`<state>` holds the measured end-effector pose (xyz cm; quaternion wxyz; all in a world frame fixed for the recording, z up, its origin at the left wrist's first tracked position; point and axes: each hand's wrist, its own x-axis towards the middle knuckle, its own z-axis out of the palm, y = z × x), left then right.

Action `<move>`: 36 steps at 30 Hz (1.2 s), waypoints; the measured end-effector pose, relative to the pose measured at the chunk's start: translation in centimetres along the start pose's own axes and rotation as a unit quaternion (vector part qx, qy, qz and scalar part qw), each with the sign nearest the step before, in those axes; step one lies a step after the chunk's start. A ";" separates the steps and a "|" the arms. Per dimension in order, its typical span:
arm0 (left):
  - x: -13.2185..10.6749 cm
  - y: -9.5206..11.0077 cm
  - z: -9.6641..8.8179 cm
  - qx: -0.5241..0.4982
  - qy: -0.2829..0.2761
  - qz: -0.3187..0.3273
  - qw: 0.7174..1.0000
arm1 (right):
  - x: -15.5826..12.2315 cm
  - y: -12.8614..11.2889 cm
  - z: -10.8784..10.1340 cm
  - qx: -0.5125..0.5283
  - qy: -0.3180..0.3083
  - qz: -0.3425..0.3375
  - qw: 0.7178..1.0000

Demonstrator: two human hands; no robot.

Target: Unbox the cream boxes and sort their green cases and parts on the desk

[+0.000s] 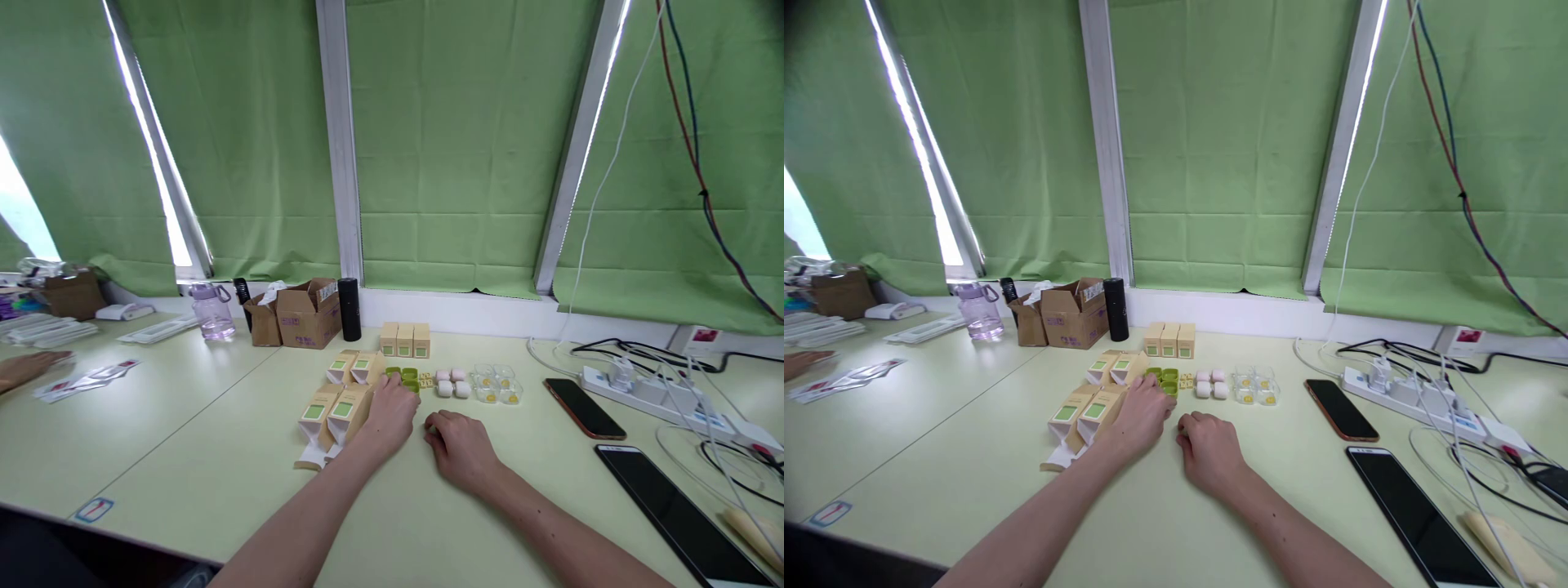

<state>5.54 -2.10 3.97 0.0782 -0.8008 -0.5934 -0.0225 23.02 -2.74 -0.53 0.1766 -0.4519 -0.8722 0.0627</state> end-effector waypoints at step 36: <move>-1.0 1.9 1.1 -0.109 -0.046 -0.041 0.992 | 13.7 4.6 -3.8 -0.101 0.091 0.069 0.988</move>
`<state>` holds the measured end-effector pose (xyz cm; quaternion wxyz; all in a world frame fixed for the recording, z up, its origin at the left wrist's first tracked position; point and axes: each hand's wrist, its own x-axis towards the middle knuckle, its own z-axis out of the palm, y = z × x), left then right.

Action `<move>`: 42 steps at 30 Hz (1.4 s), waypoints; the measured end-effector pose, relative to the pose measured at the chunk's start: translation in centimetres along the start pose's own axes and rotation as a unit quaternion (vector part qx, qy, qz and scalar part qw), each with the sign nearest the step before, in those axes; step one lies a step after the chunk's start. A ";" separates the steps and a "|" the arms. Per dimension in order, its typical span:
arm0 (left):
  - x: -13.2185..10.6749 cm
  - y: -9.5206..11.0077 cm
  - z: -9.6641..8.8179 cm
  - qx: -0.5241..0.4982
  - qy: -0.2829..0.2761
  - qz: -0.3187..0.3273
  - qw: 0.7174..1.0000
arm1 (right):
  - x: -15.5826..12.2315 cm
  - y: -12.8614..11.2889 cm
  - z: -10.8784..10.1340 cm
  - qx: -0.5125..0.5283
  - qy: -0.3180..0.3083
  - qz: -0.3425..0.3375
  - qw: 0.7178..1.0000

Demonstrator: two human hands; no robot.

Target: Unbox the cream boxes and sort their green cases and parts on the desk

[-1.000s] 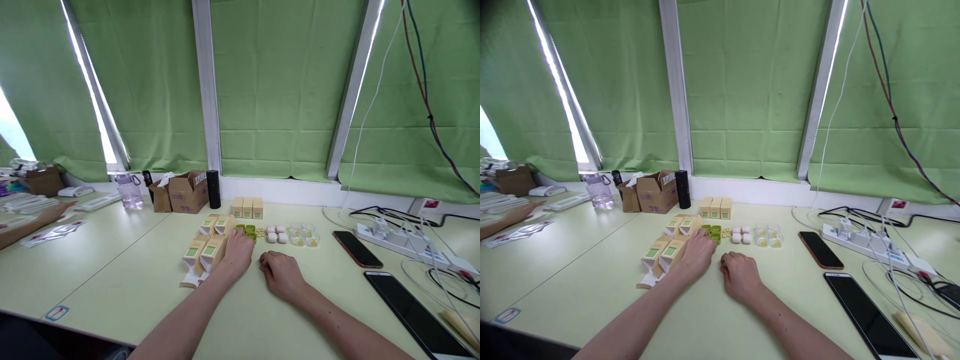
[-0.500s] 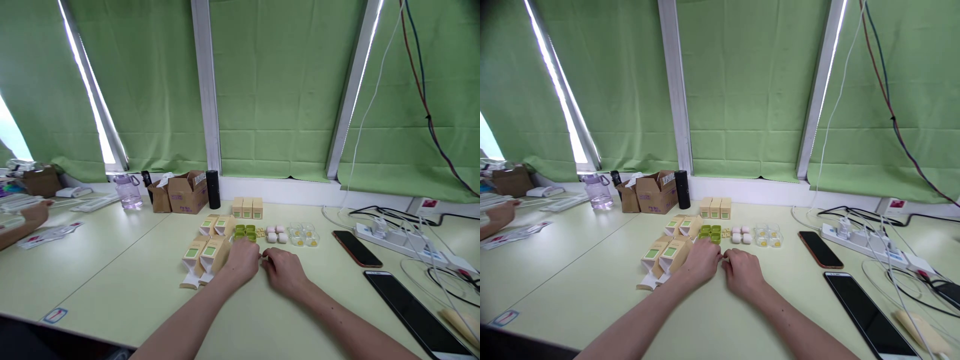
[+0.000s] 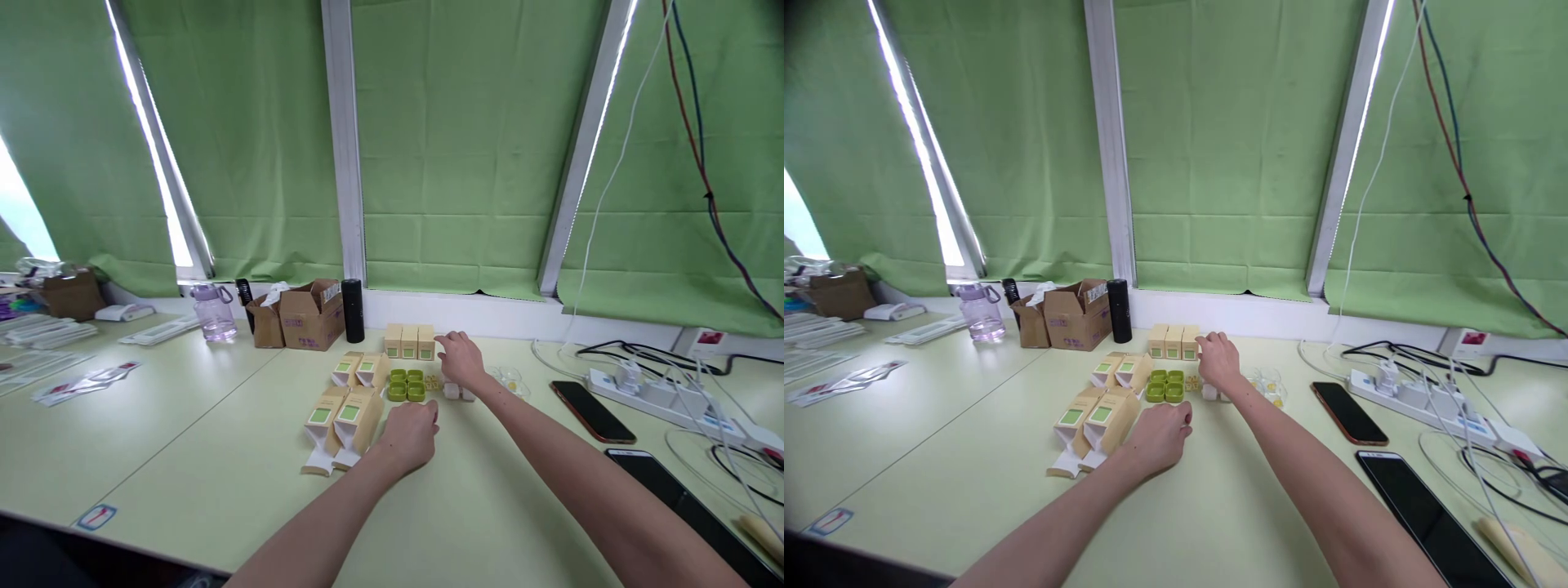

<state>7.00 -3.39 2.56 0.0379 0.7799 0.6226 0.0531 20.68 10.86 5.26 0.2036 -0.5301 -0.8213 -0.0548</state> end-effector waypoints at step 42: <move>0.2 -0.6 -1.0 -0.207 0.191 -0.038 0.959 | -14.1 1.3 -1.2 0.385 0.009 -0.024 0.923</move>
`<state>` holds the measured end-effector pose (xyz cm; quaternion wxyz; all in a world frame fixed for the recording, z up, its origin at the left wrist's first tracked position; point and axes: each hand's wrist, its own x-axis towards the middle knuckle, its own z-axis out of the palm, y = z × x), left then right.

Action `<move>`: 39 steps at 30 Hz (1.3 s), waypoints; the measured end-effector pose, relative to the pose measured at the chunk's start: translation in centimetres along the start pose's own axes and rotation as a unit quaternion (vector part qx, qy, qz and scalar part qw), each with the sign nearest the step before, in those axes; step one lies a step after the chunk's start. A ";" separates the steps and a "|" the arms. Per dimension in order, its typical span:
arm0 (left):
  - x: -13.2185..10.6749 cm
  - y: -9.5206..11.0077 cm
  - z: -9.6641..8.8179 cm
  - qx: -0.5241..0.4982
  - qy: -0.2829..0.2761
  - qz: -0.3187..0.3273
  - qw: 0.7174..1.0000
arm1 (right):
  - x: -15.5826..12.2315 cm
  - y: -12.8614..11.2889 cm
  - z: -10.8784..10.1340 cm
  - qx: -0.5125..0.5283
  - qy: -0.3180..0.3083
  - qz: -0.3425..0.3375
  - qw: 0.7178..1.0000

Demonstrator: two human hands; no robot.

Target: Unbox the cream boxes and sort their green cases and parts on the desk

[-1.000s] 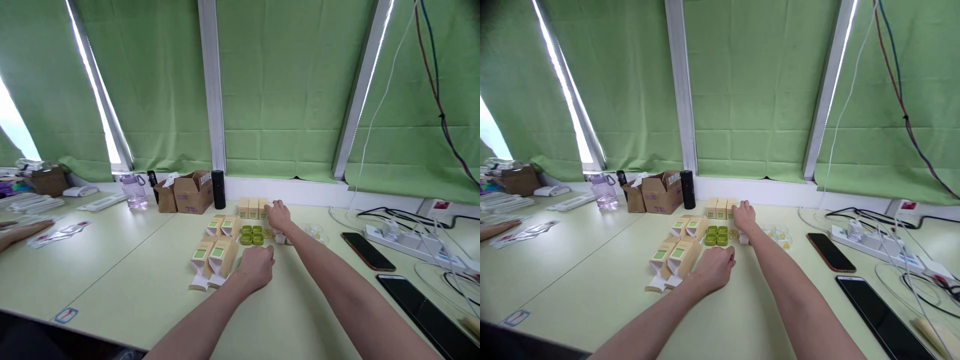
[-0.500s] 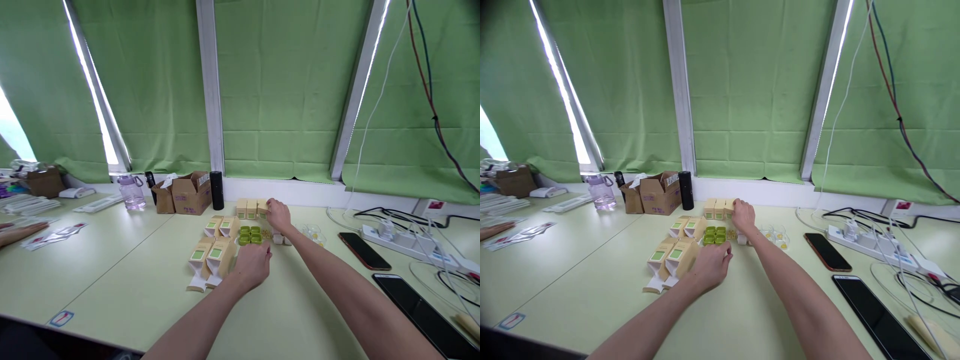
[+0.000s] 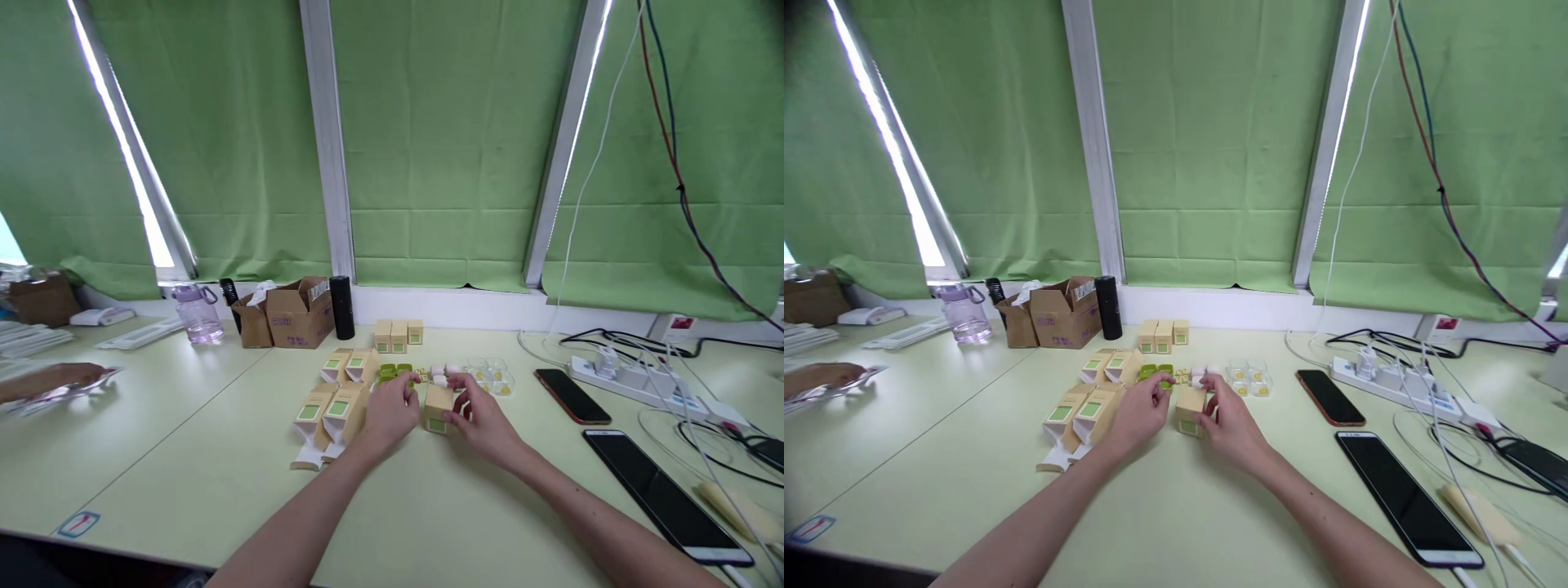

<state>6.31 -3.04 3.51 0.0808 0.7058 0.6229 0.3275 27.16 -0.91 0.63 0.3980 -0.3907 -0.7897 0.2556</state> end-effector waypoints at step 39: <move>-0.4 -0.8 1.5 -0.211 -0.087 0.017 0.973 | -0.3 2.9 -0.5 -0.047 0.101 0.022 0.993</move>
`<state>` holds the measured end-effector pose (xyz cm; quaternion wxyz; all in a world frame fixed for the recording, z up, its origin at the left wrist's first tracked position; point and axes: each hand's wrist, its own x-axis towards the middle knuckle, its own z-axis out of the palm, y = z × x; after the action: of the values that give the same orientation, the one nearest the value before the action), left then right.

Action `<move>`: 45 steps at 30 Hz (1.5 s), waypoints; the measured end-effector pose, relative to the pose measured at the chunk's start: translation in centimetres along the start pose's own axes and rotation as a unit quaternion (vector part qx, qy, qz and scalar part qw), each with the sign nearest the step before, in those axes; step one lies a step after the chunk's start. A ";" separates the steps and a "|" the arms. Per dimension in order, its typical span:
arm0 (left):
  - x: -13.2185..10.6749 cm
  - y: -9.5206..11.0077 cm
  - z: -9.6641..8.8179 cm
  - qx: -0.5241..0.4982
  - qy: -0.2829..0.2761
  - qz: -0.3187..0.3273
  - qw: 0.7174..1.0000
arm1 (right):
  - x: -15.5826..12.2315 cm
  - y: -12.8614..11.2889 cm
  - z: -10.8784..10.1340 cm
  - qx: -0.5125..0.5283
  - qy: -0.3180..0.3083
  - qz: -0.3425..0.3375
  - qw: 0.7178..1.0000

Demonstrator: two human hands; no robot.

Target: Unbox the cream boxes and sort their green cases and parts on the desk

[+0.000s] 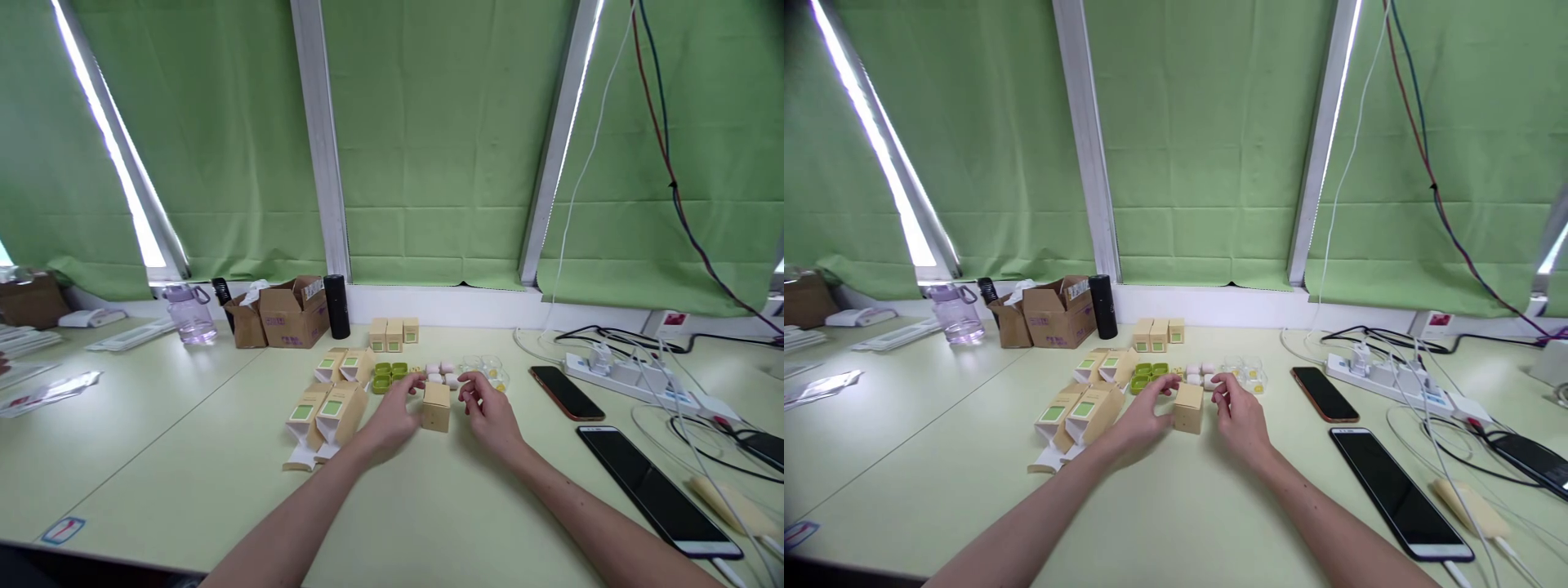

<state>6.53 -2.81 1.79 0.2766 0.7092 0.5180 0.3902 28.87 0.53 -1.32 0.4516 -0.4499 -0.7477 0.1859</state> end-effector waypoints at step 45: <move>-1.2 0.9 2.0 0.327 0.210 0.321 0.863 | -1.6 -3.7 -0.5 0.035 0.077 -0.140 0.987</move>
<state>8.51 -4.23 1.13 -0.2275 0.7872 0.4056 0.4051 27.69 -2.87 0.63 0.5449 -0.3378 -0.7594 0.1112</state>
